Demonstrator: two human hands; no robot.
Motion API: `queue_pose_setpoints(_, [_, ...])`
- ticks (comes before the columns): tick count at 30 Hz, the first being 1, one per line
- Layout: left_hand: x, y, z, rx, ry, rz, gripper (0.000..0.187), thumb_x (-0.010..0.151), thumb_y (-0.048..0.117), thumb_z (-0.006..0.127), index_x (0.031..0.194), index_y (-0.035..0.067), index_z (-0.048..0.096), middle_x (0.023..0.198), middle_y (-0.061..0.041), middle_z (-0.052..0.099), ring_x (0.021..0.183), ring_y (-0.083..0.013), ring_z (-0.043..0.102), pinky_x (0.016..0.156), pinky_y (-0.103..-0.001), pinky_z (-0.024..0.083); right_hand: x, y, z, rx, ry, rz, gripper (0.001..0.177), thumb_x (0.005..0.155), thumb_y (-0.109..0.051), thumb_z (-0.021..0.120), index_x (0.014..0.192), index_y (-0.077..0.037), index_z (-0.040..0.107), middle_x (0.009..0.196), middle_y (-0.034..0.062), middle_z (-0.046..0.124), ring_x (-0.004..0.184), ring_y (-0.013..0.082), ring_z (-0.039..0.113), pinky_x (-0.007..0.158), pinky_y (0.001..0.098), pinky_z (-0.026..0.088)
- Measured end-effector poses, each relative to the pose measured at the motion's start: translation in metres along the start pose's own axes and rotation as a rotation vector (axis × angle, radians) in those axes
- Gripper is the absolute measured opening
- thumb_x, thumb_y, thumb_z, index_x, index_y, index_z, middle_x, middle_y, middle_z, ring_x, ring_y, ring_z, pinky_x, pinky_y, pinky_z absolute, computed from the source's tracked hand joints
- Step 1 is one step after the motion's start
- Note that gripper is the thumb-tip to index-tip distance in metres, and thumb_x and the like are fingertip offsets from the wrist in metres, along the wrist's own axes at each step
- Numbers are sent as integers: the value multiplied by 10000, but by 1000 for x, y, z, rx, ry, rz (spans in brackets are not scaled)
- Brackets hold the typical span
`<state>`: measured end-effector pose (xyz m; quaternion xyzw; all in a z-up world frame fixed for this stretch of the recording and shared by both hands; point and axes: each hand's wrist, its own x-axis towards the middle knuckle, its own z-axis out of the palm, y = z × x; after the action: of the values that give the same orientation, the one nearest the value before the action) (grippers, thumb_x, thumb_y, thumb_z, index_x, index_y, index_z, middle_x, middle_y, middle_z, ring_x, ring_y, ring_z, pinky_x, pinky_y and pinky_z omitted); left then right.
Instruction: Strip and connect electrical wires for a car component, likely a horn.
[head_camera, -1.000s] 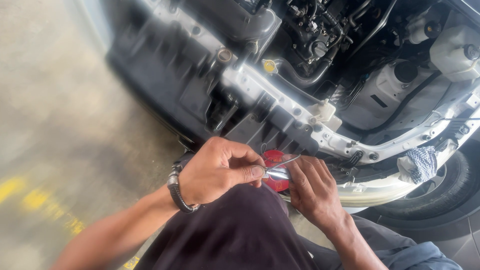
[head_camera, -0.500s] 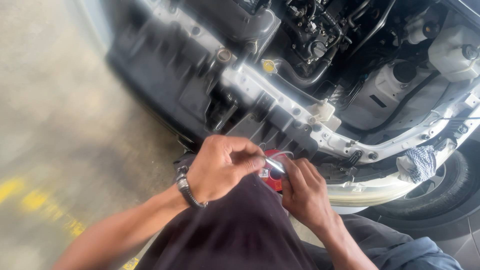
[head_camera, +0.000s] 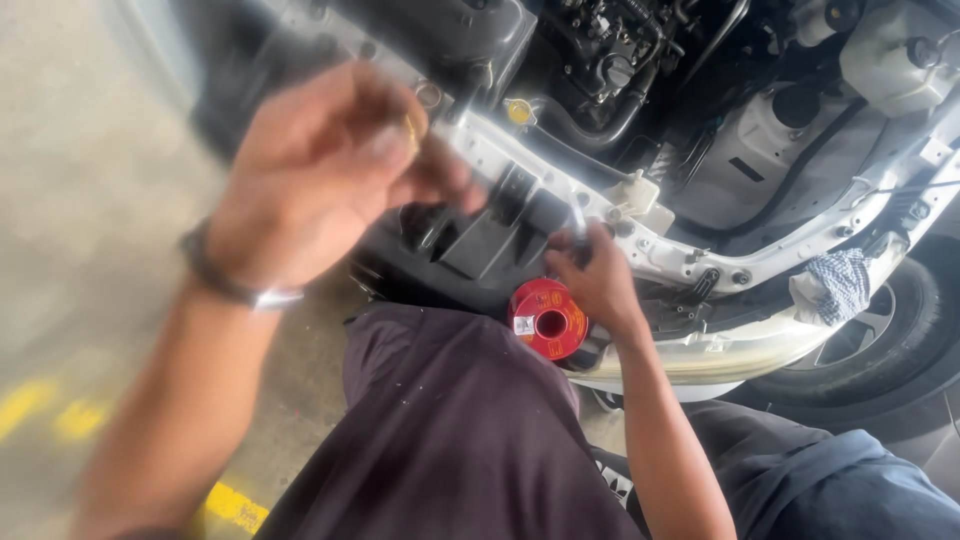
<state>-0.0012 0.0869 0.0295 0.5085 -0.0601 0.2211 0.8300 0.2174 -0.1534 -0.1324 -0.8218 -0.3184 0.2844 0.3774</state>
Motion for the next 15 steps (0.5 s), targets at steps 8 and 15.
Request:
queue_pose_setpoints(8, [-45,-29,-79,-75,410,-24,216,1111,47,661,1281,-79,622,941,-80,652,777,-116,583,704,-231,469,-15,62,7,-354,-217,78,408,760,-208,889,1032,-8,659,888,170,723,813,249,665,720,382,525])
queue_pose_setpoints(15, [-92,-44,-147,-296,530,224,248,1090,87,688,1320,63,598,1025,-33,646,782,-99,547,688,-223,436,-41,116,-10,144,-137,374,363,836,-206,803,1120,-6,698,951,111,753,850,189,705,773,344,559])
